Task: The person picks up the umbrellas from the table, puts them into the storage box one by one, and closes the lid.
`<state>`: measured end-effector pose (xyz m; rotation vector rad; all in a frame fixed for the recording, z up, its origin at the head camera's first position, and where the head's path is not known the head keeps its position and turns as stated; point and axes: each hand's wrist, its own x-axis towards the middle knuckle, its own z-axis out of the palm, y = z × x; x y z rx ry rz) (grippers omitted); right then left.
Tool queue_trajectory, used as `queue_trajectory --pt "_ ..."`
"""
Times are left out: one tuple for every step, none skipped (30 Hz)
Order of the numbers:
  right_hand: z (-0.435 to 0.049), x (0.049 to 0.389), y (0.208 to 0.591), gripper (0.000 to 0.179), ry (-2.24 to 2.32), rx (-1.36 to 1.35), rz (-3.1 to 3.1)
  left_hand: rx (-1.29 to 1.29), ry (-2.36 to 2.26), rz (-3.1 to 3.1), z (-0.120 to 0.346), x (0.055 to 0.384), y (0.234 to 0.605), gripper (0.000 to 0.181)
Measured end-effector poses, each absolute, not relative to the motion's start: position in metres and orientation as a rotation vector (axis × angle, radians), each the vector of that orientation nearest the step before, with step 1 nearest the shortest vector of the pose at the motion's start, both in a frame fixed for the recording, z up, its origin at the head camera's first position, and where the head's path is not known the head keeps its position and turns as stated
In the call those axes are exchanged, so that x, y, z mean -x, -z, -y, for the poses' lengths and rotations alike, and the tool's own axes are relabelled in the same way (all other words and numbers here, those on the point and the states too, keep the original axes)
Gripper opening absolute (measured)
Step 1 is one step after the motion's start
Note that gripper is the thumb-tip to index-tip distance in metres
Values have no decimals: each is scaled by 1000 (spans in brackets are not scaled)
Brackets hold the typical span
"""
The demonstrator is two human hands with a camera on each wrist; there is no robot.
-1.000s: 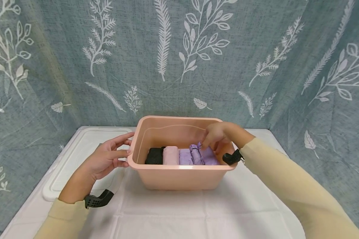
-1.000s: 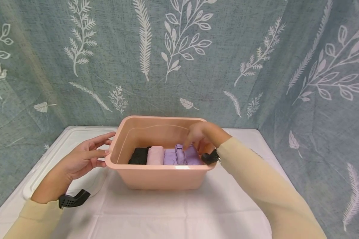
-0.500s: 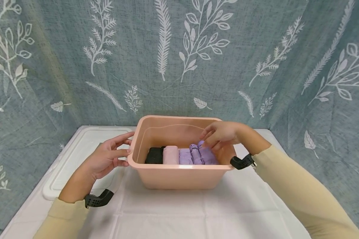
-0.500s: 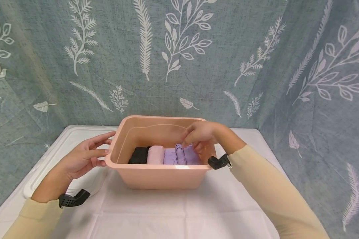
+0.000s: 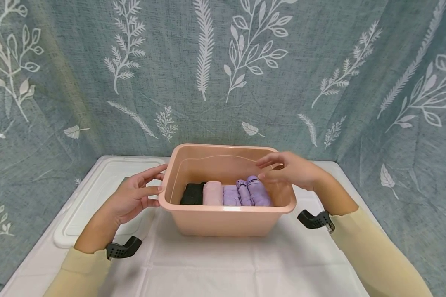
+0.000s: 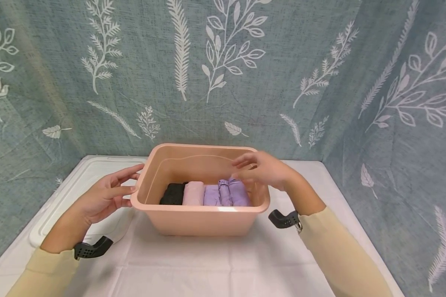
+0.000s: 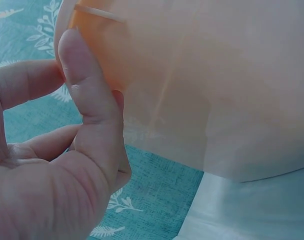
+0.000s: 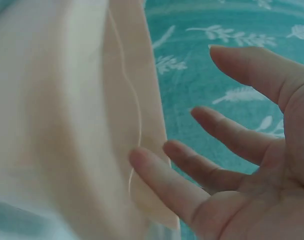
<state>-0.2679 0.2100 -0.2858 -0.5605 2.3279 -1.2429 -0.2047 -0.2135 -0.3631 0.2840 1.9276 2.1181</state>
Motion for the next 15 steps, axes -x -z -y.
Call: queue_trajectory --pt "-212 265 287 49 1260 574 -2359 -286 -2120 -1926 214 205 363 72" --pt "-213 263 289 47 1283 596 -2391 -288 -2121 -1926 214 205 363 72" --pt "-215 261 291 45 1308 619 -2429 -288 -2122 -1926 214 205 363 71" --pt "-217 259 294 43 1343 647 -2463 -289 -2123 -1926 213 205 363 71" --pt "-219 256 296 41 1393 673 -2490 -290 -2124 -1926 213 205 363 71" --pt "-221 254 300 39 1451 700 -2512 -290 -2124 -1925 213 205 363 71" --pt "-222 250 304 36 1514 728 -2539 -290 -2126 -1922 213 205 363 71" --pt "-224 247 308 33 1580 765 -2565 -290 -2127 -1919 213 205 363 71" --pt "-226 243 312 30 1651 803 -2585 -290 -2129 -1917 213 205 363 71" --pt "-227 239 317 27 1723 850 -2598 -294 -2132 -1913 213 204 363 71" --pt "-229 235 322 24 1779 897 -2617 -295 -2135 -1911 213 204 363 71" --pt "-230 231 327 22 1840 944 -2632 -298 -2138 -1910 213 204 364 70" --pt "-231 226 332 20 1901 1006 -2638 -300 -2140 -1909 213 204 364 70" --pt "-232 222 338 20 1958 1084 -2641 -302 -2141 -1910 213 204 364 69" --pt "-233 219 344 21 2003 1163 -2646 -303 -2144 -1909 214 204 364 69"
